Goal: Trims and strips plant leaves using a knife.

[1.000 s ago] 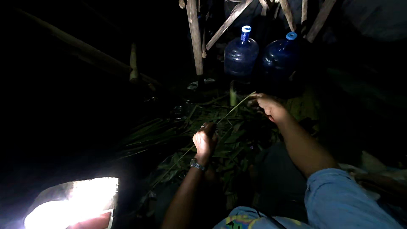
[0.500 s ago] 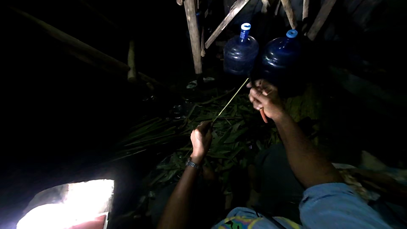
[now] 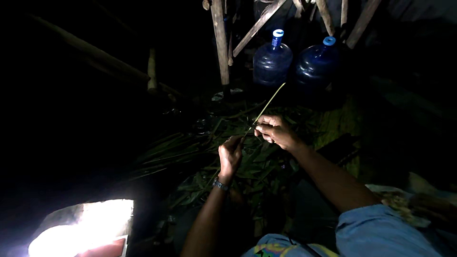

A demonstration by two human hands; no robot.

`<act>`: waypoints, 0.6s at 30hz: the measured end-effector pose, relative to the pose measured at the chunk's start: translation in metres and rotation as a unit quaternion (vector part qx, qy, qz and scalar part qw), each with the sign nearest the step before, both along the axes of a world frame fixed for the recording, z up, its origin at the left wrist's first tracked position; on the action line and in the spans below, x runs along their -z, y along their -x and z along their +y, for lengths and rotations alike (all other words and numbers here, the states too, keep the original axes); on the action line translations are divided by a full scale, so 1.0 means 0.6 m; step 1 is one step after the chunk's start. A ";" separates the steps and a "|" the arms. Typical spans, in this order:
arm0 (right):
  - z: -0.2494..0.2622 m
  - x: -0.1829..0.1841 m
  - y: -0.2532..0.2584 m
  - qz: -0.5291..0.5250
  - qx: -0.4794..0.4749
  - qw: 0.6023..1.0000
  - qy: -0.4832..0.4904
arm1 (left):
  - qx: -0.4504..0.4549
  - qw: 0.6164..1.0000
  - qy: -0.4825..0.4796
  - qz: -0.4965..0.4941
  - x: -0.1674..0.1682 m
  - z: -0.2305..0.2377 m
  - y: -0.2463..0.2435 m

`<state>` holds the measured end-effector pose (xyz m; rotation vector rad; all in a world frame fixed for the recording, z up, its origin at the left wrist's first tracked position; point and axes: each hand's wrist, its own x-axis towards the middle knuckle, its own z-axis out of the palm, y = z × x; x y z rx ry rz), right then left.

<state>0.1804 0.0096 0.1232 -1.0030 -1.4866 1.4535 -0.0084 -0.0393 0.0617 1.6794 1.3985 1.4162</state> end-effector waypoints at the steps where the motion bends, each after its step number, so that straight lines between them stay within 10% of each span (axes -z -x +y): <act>1: 0.001 -0.005 -0.004 0.001 0.022 1.000 -0.014 | -0.002 1.000 0.004 0.002 0.001 0.000 0.000; 18: 0.094 -0.015 -0.184 0.115 0.383 0.916 -0.013 | -0.008 0.986 0.088 0.140 0.003 -0.009 0.004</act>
